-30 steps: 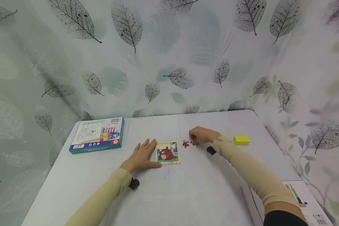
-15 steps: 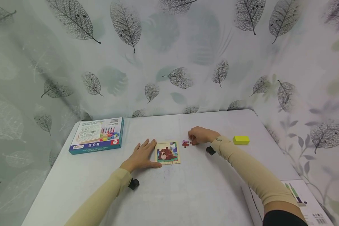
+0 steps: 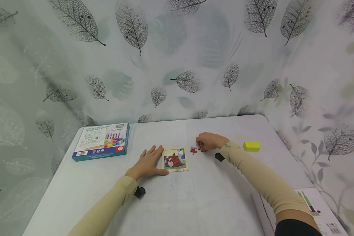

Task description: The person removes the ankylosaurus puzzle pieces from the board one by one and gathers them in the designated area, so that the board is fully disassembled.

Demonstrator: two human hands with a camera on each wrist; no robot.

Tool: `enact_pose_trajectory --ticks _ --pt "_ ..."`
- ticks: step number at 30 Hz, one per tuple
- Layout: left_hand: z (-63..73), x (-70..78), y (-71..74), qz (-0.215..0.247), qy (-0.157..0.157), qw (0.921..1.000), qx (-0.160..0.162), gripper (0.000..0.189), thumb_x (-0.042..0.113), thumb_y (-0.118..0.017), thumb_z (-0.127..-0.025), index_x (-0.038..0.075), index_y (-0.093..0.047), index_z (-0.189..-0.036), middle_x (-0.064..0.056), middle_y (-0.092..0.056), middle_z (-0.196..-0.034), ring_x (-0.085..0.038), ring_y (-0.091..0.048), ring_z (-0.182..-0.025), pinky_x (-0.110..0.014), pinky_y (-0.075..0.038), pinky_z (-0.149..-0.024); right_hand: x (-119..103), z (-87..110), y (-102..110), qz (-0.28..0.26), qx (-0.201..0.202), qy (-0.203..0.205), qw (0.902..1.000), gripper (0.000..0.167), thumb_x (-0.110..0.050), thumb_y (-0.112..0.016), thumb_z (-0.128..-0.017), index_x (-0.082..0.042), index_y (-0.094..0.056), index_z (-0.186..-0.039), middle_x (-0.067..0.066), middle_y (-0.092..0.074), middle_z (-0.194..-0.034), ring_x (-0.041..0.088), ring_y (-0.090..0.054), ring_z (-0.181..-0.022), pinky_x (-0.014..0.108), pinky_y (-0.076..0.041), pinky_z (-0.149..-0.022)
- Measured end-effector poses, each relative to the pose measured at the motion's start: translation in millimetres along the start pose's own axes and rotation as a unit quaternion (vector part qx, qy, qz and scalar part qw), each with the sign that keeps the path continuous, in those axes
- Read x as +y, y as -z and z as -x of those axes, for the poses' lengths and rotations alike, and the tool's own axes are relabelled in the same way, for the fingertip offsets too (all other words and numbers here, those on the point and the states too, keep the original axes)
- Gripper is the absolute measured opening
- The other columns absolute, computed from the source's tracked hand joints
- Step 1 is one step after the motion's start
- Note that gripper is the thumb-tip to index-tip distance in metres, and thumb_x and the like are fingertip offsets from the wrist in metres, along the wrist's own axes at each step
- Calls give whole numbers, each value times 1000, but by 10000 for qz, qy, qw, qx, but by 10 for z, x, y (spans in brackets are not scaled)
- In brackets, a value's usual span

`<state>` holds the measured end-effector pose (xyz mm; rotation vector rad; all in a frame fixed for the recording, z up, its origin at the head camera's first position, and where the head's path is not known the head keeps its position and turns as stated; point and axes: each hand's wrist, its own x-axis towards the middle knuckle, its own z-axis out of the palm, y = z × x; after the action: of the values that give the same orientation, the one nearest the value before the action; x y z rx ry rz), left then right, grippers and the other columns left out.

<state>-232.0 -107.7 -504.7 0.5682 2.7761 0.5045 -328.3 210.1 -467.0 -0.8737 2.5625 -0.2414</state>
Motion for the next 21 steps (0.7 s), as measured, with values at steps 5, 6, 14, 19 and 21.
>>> enact_pose_trajectory --ticks 5,6,14,19,21 --pt "2 1 1 3 7 10000 21 116 69 -75 -75 13 -22 -161 -5 -23 -169 -31 -12 -160 -61 -9 -127 -71 -24 54 48 37 -19 10000 13 -9 -70 -92 -10 -67 -104 4 -63 -100 18 -55 -94 35 -52 -84" --pt "3 3 1 5 14 10000 20 115 69 -75 -75 13 -22 -161 -5 -23 -169 -31 -12 -160 -61 -9 -127 -90 -30 62 44 45 9 10000 13 -10 -69 -92 -11 -67 -105 4 -62 -101 18 -55 -94 36 -52 -85" --pt "-5 10 -1 39 64 10000 3 116 70 -75 -75 13 -22 -161 -4 -22 -169 -31 -11 -160 -61 -8 -128 -312 -131 37 -216 112 374 9990 15 -14 -68 -95 -9 -67 -108 5 -62 -103 14 -57 -85 28 -51 -74" --pt "-15 -10 -14 43 77 10000 23 117 71 -75 -74 13 -22 -161 -4 -23 -169 -31 -11 -160 -61 -9 -128 -476 -223 -35 -82 286 570 9979 20 -19 -68 -95 -10 -67 -113 4 -63 -104 15 -56 -90 31 -52 -80" --pt "-17 -14 -21 34 66 10000 27 117 71 -75 -74 14 -22 -161 -4 -23 -169 -31 -11 -160 -61 -9 -128 -535 -259 -69 -54 279 583 9979 24 -22 -69 -95 -9 -68 -115 4 -62 -106 15 -56 -92 33 -53 -84"
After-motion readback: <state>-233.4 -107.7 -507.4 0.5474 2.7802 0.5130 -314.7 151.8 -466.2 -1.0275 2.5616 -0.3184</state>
